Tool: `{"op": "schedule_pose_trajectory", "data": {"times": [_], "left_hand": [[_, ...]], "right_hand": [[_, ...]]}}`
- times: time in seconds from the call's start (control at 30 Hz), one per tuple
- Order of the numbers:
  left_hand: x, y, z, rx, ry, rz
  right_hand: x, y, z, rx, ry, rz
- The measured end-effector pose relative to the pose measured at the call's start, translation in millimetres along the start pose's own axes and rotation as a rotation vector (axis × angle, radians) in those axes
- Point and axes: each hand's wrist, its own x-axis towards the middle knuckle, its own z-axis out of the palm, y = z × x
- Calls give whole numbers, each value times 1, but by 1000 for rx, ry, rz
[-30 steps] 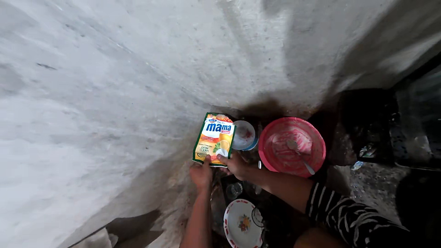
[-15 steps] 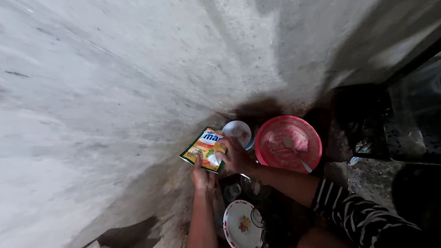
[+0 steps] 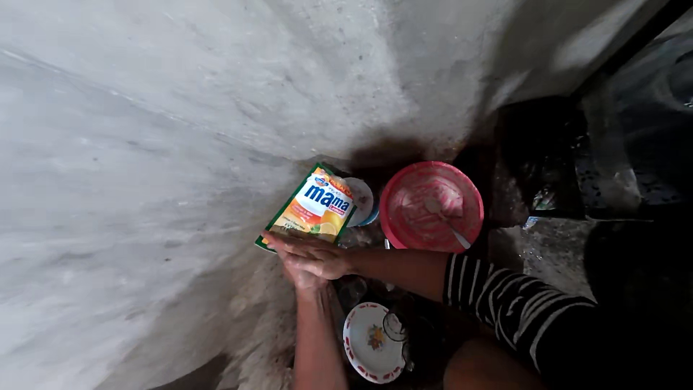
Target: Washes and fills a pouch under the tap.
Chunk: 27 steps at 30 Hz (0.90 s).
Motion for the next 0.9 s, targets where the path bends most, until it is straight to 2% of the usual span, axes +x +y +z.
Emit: {"op": "schedule_pose_trajectory", "data": {"times": [0.07,0.2,0.33,0.47,0.6,0.73,0.8,0.9], "left_hand": [[6,-6,-9,56,21,29],[30,-47,-61,275,7,213],[19,-38,-37,429,173,138],[15,-43,-37,458,129,120],[11,-47,-42,404,49,102],[10,-40,-48,240,-196,5],[21,-38,-50,114,-175,-34],[36,-36,-48,148,19,-65]], "right_hand": [[5,24,9,37,56,-143],[8,18,5,79,56,-63],[10,34,-1,181,143,-31],[5,51,-7,74,241,14],[2,67,-12,-137,307,0],[0,68,-11,-178,386,-22],[0,57,-10,-99,390,9],[3,38,-5,30,329,74]]}}
